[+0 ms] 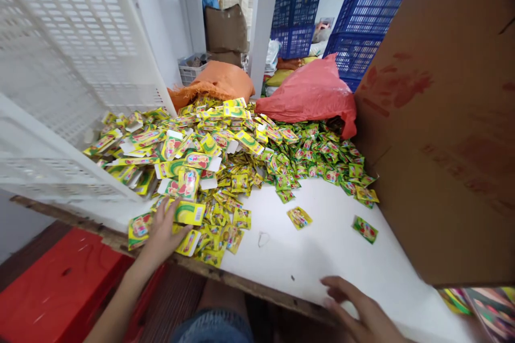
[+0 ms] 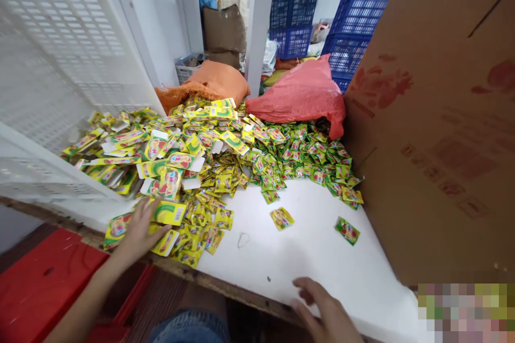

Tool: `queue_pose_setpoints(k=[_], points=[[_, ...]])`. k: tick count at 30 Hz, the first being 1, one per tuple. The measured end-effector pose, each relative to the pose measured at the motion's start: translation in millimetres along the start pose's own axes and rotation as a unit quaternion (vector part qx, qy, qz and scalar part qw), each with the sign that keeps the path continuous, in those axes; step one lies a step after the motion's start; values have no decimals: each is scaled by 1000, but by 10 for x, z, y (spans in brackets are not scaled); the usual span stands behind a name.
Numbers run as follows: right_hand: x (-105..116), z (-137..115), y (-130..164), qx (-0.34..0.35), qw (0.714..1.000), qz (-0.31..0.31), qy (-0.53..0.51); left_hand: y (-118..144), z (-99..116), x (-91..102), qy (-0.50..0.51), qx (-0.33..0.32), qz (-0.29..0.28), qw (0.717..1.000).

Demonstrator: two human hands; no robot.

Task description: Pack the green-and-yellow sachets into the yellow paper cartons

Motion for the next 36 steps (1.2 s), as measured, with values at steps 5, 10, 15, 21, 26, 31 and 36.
queue_pose_setpoints(k=[5, 10, 15, 21, 26, 31, 36], points=[[-620, -989, -416, 119, 988, -50, -88, 67, 235, -167, 40, -7, -6, 999], [-1177, -1668, -581, 234, 963, -49, -128, 159, 477, 6, 16, -53, -3, 998], [-1416, -1971, -805, 283, 956, 70, -31, 291, 241, 365, -12, 37, 135, 990], [-1472, -2126, -1222, 299, 946, 102, 69, 263, 116, 81, -7, 8, 69, 998], [-1131, -2106, -1246, 297, 948, 113, -4, 183, 456, 220, 78, 14, 145, 986], [-730, -2033, -809, 272, 956, 76, -77, 79, 1107, -2, 294, -79, -22, 952], [-433, -1627, -750, 254, 957, 49, -131, 182, 1666, -565, 453, -24, -278, 847]])
Point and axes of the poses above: each hand's wrist, its own y-axis away from the middle knuckle, its own x-axis out of the back of the hand, z = x × y, the point moved 7 cm from there along -y, towards the middle knuckle, and after that the axes turned 1 degree about -y, right-handed, at the moved point
